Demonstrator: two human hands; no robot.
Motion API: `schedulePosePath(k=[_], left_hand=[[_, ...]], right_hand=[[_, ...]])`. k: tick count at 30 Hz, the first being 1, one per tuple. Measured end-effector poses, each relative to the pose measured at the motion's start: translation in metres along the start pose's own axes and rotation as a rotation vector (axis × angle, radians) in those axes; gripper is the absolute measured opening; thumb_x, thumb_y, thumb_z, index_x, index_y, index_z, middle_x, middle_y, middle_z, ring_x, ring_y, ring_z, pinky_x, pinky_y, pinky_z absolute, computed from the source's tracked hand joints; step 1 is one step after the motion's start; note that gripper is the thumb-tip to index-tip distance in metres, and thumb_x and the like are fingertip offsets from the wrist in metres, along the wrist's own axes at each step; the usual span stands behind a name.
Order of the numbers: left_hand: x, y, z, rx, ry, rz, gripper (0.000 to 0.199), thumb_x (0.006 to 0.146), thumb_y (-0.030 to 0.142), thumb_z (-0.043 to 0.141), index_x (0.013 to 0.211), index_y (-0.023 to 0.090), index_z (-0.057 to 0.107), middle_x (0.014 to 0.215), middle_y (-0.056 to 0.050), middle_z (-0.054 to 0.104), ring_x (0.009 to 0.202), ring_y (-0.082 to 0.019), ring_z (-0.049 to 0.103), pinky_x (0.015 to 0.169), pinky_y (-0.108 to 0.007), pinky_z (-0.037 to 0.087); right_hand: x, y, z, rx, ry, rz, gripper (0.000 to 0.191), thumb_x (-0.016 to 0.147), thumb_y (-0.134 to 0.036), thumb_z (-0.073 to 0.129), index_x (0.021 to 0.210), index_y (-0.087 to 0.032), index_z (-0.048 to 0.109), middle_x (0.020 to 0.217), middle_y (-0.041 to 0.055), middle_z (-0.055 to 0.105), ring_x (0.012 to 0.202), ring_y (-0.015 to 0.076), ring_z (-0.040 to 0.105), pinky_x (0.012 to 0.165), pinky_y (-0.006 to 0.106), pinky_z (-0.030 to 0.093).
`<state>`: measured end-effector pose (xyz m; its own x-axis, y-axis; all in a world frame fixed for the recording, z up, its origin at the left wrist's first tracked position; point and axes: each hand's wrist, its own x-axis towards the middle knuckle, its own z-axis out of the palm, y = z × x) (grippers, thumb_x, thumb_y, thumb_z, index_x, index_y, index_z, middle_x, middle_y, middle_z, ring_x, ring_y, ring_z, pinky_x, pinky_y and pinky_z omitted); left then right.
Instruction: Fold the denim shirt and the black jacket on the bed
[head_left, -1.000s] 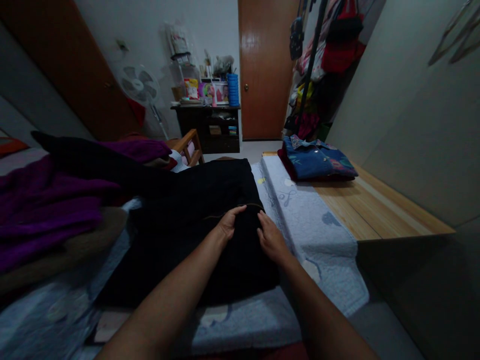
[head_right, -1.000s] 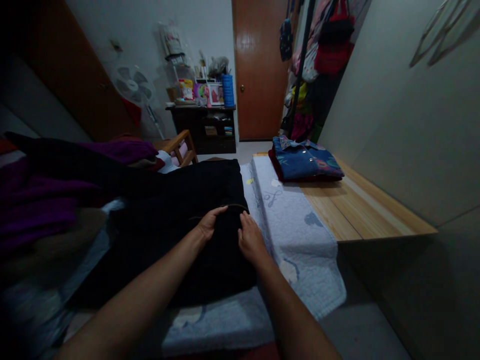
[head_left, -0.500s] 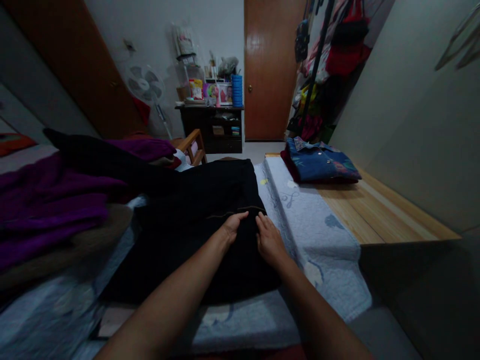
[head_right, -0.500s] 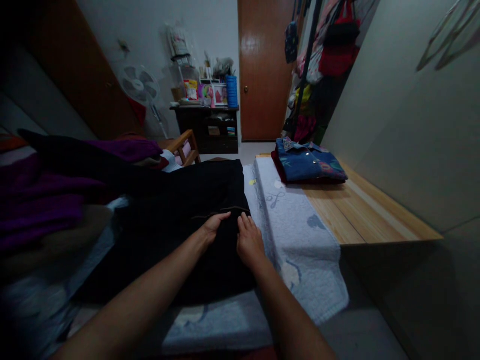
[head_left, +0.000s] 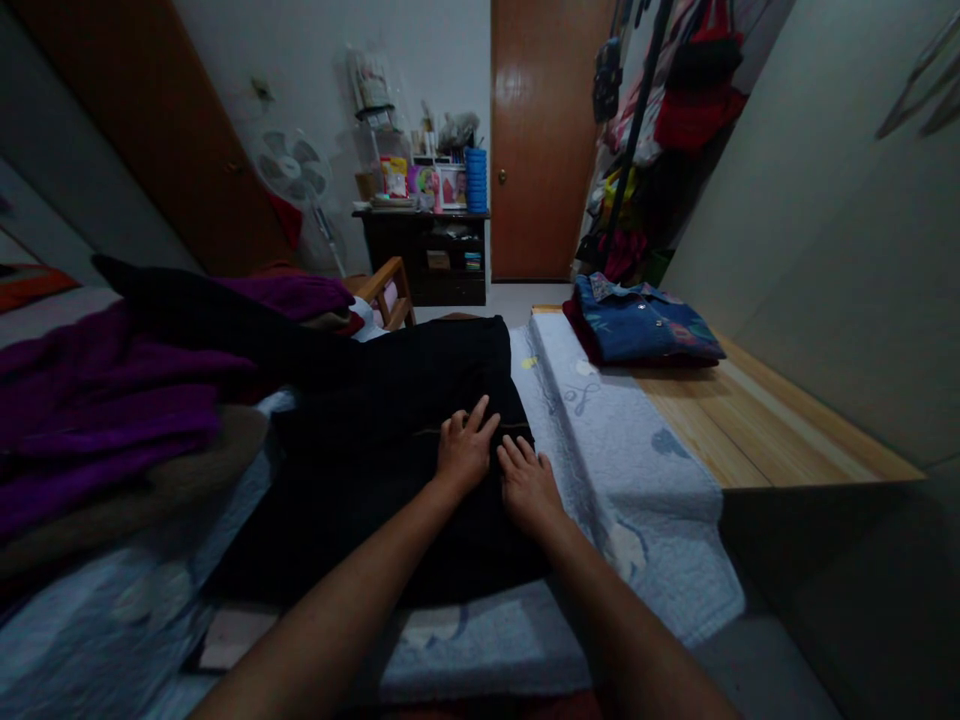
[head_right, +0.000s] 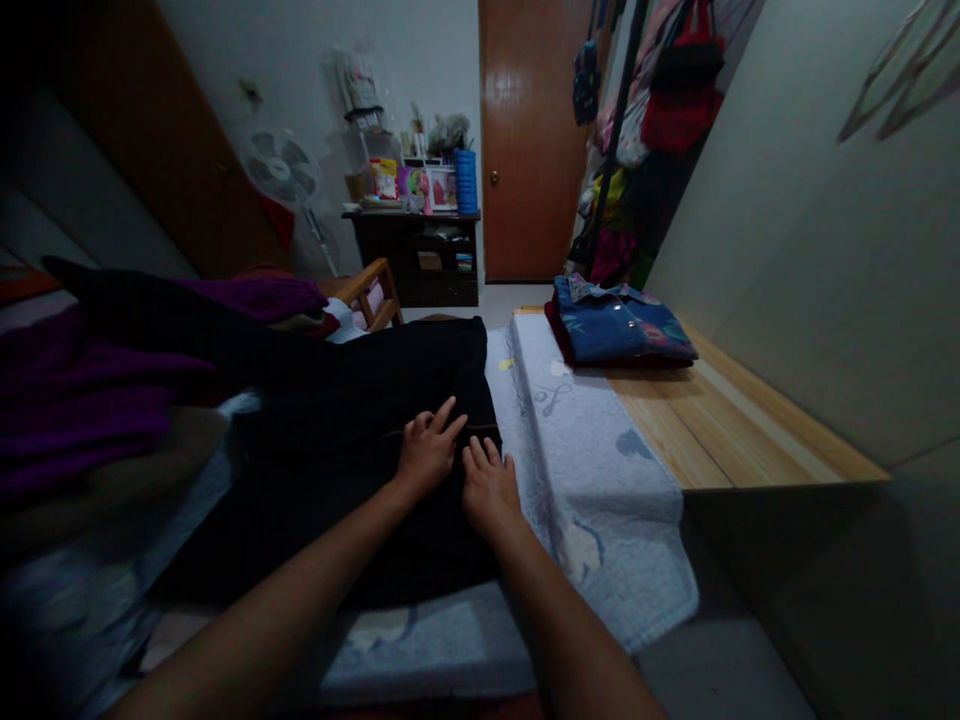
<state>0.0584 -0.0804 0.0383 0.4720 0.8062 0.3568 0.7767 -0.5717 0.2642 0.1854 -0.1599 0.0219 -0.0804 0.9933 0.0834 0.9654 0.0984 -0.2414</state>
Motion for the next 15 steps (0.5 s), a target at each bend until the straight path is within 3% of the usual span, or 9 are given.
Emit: schedulePosePath(k=[3,5,10,12,15], left_hand=[[-0.002,-0.007,0.005,0.111,-0.048,0.187,0.048,0.088,0.019,0.048,0.134,0.033,0.051,0.155,0.002,0.029,0.141,-0.032,0.021,0.111,-0.057,0.019],[-0.001,-0.013,0.011,0.114,-0.145,0.24,0.048,0.091,0.022,0.043,0.138,0.033,0.046,0.154,0.002,0.033,0.142,-0.027,0.022,0.113,-0.055,0.016],[0.0,-0.016,0.023,0.109,-0.263,0.191,0.052,0.094,0.042,0.04,0.144,0.03,0.038,0.155,-0.001,0.03,0.142,-0.027,0.025,0.114,-0.053,0.017],[-0.002,-0.012,0.025,0.115,-0.281,0.171,0.054,0.093,0.045,0.04,0.145,0.029,0.036,0.156,-0.001,0.029,0.143,-0.028,0.022,0.115,-0.052,0.017],[-0.005,-0.006,0.023,0.115,-0.306,0.146,0.057,0.092,0.043,0.042,0.146,0.026,0.034,0.157,-0.003,0.025,0.144,-0.029,0.019,0.115,-0.052,0.017]], right_hand=[[0.0,0.003,-0.001,0.045,0.022,-0.011,0.052,0.09,-0.021,0.042,0.141,-0.02,0.043,0.153,0.0073,0.033,0.141,0.0276,0.025,0.106,0.051,0.029],[0.0,0.008,-0.001,0.098,0.045,-0.034,0.053,0.087,-0.02,0.047,0.139,-0.018,0.046,0.151,0.0083,0.036,0.14,0.0275,0.028,0.107,0.049,0.031],[0.0,0.022,0.0,0.3,0.18,-0.079,0.036,0.086,-0.013,0.045,0.117,-0.016,0.063,0.131,0.0096,0.059,0.126,0.0216,0.048,0.106,0.038,0.036],[0.001,0.027,-0.001,0.381,0.265,-0.029,0.032,0.087,-0.011,0.042,0.108,-0.017,0.066,0.114,0.0091,0.067,0.11,0.019,0.059,0.099,0.033,0.042],[0.008,0.035,-0.004,0.421,0.387,0.119,0.029,0.084,-0.01,0.043,0.101,-0.016,0.066,0.099,0.0087,0.068,0.094,0.0182,0.062,0.088,0.03,0.046]])
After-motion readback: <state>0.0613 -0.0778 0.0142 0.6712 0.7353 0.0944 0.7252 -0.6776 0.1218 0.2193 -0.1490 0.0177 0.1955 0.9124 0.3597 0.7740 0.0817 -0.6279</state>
